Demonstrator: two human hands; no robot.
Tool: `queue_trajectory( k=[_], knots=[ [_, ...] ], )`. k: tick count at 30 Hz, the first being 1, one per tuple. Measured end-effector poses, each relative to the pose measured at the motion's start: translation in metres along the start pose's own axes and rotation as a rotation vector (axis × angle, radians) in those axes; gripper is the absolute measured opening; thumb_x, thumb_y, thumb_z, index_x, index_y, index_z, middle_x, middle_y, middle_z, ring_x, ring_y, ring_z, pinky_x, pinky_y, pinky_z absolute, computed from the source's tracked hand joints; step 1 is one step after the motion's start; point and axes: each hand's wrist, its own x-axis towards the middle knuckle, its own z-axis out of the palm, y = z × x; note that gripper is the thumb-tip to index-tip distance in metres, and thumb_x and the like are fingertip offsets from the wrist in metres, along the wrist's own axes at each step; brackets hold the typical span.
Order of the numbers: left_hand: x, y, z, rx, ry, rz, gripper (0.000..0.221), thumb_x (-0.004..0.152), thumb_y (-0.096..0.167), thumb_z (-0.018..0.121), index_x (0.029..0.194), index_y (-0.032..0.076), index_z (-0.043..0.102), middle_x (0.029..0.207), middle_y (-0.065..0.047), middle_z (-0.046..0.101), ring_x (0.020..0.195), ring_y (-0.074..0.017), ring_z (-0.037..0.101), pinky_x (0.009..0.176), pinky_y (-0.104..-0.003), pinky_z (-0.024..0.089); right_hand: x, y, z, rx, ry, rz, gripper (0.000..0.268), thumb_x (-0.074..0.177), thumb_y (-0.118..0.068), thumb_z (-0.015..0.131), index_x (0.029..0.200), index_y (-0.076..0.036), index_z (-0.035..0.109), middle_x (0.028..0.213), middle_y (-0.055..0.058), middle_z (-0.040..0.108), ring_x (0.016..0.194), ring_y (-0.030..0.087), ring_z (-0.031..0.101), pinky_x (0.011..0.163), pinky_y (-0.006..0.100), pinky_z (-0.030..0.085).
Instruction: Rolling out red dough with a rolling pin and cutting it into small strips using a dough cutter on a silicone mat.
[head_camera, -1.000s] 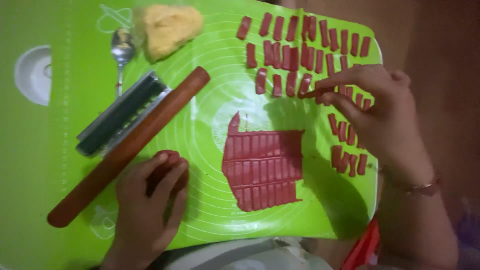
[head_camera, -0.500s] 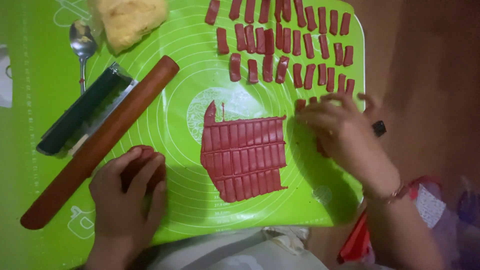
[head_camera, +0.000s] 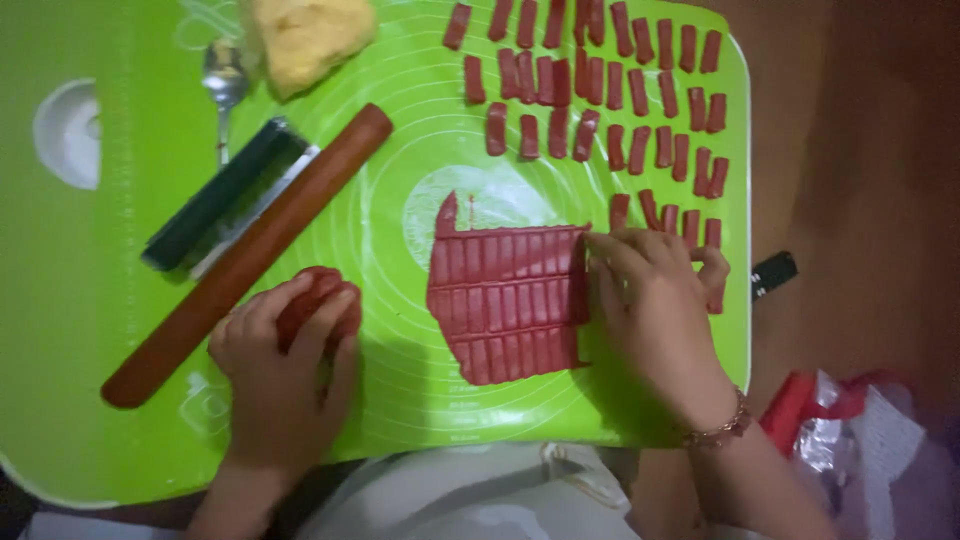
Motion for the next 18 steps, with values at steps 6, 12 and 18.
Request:
queue_trajectory(
  k=[6, 12, 18],
  knots=[
    [0.031, 0.025, -0.019, -0.051, -0.127, 0.138, 0.03, 0.094, 0.004, 0.058, 0.123, 0.002, 0.066, 0.128, -0.025, 0.066, 0.119, -0.0413, 0.063, 0.101, -0.06, 0.049, -0.003, -0.008, -0.026, -0.024, 0.038, -0.011, 0.031, 0.096, -0.015, 0.07, 0.126, -0.019, 0.073, 0.121, 0.002, 0.07, 0.116, 0.026, 0.059, 0.102, 0.046, 0.021],
    [0.065, 0.044, -0.03, 0.02, -0.294, 0.374, 0.046, 0.089, -0.003, 0.063, 0.135, -0.001, 0.063, 0.143, -0.021, 0.061, 0.129, -0.035, 0.06, 0.114, -0.049, 0.046, -0.057, 0.003, -0.028, 0.164, 0.175, 0.14, 0.03, 0.098, -0.006, 0.073, 0.128, -0.01, 0.071, 0.123, 0.01, 0.067, 0.12, 0.029, 0.056, 0.11, 0.044, 0.027],
    [0.06, 0.092, 0.001, -0.123, -0.61, 0.294, 0.043, 0.093, 0.013, 0.058, 0.135, 0.006, 0.062, 0.14, -0.021, 0.061, 0.129, -0.0379, 0.055, 0.113, -0.059, 0.04, -0.126, 0.002, 0.02, 0.168, 0.178, 0.313, 0.028, 0.092, -0.019, 0.074, 0.119, -0.023, 0.072, 0.126, 0.0, 0.065, 0.12, 0.02, 0.055, 0.107, 0.043, 0.018]
  ],
)
